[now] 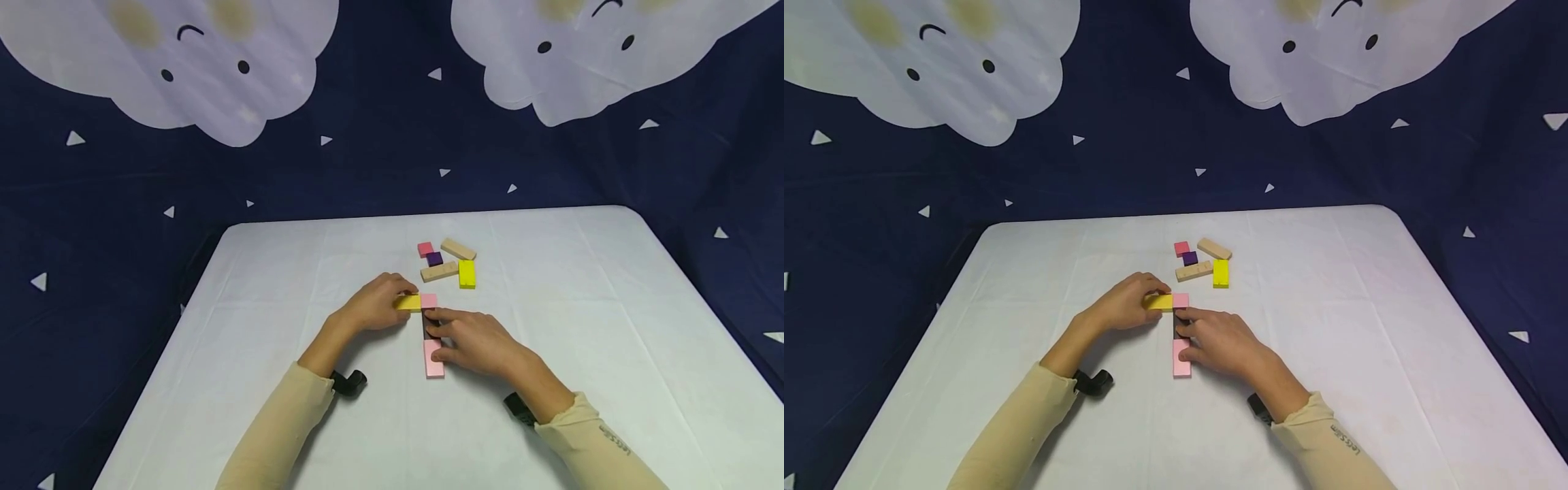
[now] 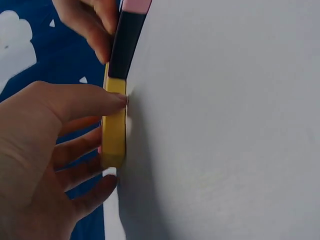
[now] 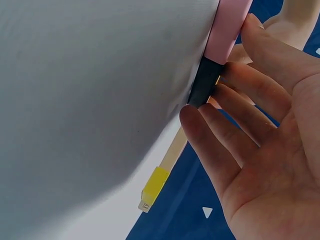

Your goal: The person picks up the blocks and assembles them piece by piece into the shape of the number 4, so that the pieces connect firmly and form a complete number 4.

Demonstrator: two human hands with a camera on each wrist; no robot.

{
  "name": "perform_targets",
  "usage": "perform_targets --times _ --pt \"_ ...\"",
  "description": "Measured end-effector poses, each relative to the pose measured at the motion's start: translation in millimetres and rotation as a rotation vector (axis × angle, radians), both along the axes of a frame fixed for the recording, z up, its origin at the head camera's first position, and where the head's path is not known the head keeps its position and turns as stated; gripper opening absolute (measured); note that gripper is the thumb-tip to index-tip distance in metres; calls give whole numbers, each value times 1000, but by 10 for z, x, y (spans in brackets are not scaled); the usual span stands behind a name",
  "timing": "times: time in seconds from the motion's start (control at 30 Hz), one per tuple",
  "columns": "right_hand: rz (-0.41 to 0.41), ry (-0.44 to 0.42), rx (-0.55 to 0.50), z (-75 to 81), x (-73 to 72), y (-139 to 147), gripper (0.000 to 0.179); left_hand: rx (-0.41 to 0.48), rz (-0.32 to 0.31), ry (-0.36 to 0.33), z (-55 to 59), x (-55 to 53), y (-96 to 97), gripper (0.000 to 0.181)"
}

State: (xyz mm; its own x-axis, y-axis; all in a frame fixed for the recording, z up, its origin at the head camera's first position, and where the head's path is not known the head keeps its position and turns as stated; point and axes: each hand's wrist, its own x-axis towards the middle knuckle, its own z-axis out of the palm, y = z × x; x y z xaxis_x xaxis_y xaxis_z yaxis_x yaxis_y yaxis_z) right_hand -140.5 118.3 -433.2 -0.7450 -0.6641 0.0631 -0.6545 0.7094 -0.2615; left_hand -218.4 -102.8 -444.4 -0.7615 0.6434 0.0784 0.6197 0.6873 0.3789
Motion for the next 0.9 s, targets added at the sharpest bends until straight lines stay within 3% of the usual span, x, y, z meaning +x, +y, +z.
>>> perform_targets --times 0.2,0.57,0.9 --pt "3 12 -4 -17 2 2 47 -3 -20 100 75 124 23 44" --pt "4 13 -5 -9 -1 4 49 -26 -86 162 131 260 32 42" --pt "0 8 -1 -9 -2 8 51 -66 -122 188 66 357 56 50"
